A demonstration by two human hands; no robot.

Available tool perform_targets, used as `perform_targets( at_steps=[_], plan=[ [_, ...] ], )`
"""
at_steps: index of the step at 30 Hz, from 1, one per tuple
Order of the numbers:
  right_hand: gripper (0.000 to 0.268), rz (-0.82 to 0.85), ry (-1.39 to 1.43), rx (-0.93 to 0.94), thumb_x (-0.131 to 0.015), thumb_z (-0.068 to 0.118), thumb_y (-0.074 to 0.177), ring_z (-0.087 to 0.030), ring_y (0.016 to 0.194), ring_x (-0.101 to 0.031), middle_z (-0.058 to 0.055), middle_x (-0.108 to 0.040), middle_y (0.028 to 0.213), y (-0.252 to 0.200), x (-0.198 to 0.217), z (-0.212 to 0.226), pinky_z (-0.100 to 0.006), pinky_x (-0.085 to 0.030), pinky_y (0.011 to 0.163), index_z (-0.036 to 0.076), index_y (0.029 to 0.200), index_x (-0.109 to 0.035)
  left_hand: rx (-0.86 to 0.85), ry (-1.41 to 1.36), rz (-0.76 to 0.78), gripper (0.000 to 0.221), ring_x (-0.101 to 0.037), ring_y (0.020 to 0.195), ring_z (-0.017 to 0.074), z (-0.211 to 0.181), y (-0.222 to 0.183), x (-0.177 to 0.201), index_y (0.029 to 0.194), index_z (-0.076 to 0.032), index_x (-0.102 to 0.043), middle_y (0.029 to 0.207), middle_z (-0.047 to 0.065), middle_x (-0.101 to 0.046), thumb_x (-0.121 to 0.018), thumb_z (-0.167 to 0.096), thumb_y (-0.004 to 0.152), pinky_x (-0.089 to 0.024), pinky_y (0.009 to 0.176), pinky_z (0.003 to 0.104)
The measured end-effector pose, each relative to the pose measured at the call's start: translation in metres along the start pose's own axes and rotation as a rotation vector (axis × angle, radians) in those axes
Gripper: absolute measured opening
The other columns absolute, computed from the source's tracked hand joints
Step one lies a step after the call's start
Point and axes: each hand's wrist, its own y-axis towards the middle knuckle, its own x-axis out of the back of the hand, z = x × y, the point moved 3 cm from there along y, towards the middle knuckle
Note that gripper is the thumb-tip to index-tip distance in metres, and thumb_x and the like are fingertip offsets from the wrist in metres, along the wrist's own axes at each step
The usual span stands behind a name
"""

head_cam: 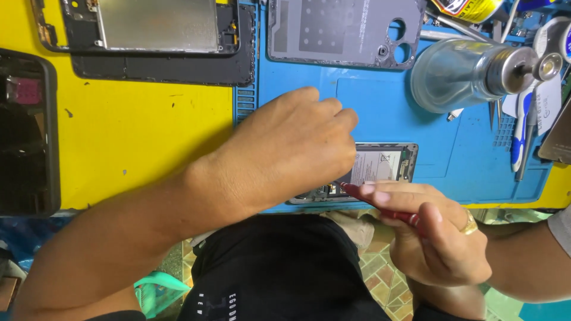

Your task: The person removes the back cover of a smartphone and uses a screwdriver to unscrew and remove the camera module. The person then places the back cover on the table and continues to work on the internal components of the phone.

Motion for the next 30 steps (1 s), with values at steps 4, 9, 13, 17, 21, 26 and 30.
perform_targets(
  at_steps=[4,9,13,17,21,26,30],
  plan=[
    [0.063,-0.052,0.000,0.024,-0.050,-0.013,0.105,-0.038,0.105,-0.077,-0.025,-0.066,0.114,0.000,-0.002,0.001,-0.051,-0.073,0.096,0.010,0.160,-0.030,-0.019,-0.163,0.143,0.015,-0.065,0.073,0.0306,0.012,-0.006,0.008,0.069,-0.020,-0.071,0.077,0.001,-0.064,-0.070,-0.015,0.083,-0.049,0.063,0.048],
    [0.067,-0.119,-0.026,-0.037,-0.047,-0.011,0.105,-0.040,0.099,-0.075,-0.023,-0.064,0.109,-0.004,0.002,0.001,-0.056,-0.073,0.092,0.017,0.163,-0.028,-0.059,-0.326,0.209,0.023,-0.065,0.071,0.0368,0.012,-0.006,0.011,0.071,-0.014,-0.070,0.079,0.002,-0.065,-0.078,-0.030,0.084,-0.050,0.064,0.053],
    [0.069,-0.228,-0.026,0.002,-0.050,-0.014,0.101,-0.041,0.093,-0.074,-0.024,-0.063,0.104,-0.011,0.002,-0.006,-0.056,-0.070,0.087,0.012,0.162,-0.032,-0.090,-0.243,0.148,0.023,-0.060,0.066,0.0249,0.010,-0.004,0.009,0.060,-0.024,-0.065,0.068,-0.006,-0.060,-0.072,-0.008,0.075,-0.042,0.067,0.041],
    [0.071,-0.240,0.067,-0.036,-0.045,-0.017,0.100,-0.040,0.096,-0.073,-0.024,-0.062,0.104,-0.021,0.002,-0.009,-0.053,-0.070,0.090,0.012,0.163,-0.029,-0.038,-0.213,0.259,0.032,-0.057,0.067,0.0241,0.015,-0.006,0.013,0.060,-0.024,-0.066,0.064,-0.005,-0.058,-0.072,0.003,0.077,-0.042,0.075,0.041],
    [0.070,-0.212,0.005,-0.058,-0.047,-0.016,0.102,-0.040,0.095,-0.073,-0.025,-0.062,0.104,-0.014,0.000,-0.007,-0.054,-0.070,0.089,0.014,0.163,-0.031,0.018,-0.233,0.280,0.020,-0.059,0.068,0.0265,0.023,-0.010,0.016,0.063,-0.020,-0.071,0.065,-0.002,-0.061,-0.072,-0.007,0.078,-0.042,0.079,0.043],
    [0.062,-0.022,-0.111,-0.022,-0.049,-0.015,0.106,-0.037,0.107,-0.076,-0.027,-0.067,0.112,-0.010,-0.003,-0.008,-0.046,-0.072,0.095,0.003,0.161,-0.026,0.019,0.002,-0.059,0.018,-0.063,0.075,0.0231,0.037,-0.016,0.028,0.075,-0.024,-0.072,0.075,-0.004,-0.062,-0.076,-0.029,0.092,-0.047,0.077,0.040],
    [0.061,-0.016,-0.179,-0.019,-0.053,-0.017,0.105,-0.035,0.106,-0.076,-0.028,-0.068,0.112,-0.011,0.001,-0.009,-0.045,-0.071,0.092,-0.001,0.158,-0.029,0.070,0.135,-0.174,0.022,-0.062,0.080,0.0231,0.059,-0.026,0.033,0.078,-0.024,-0.068,0.079,-0.004,-0.061,-0.074,-0.022,0.099,-0.049,0.068,0.041]
  ],
)
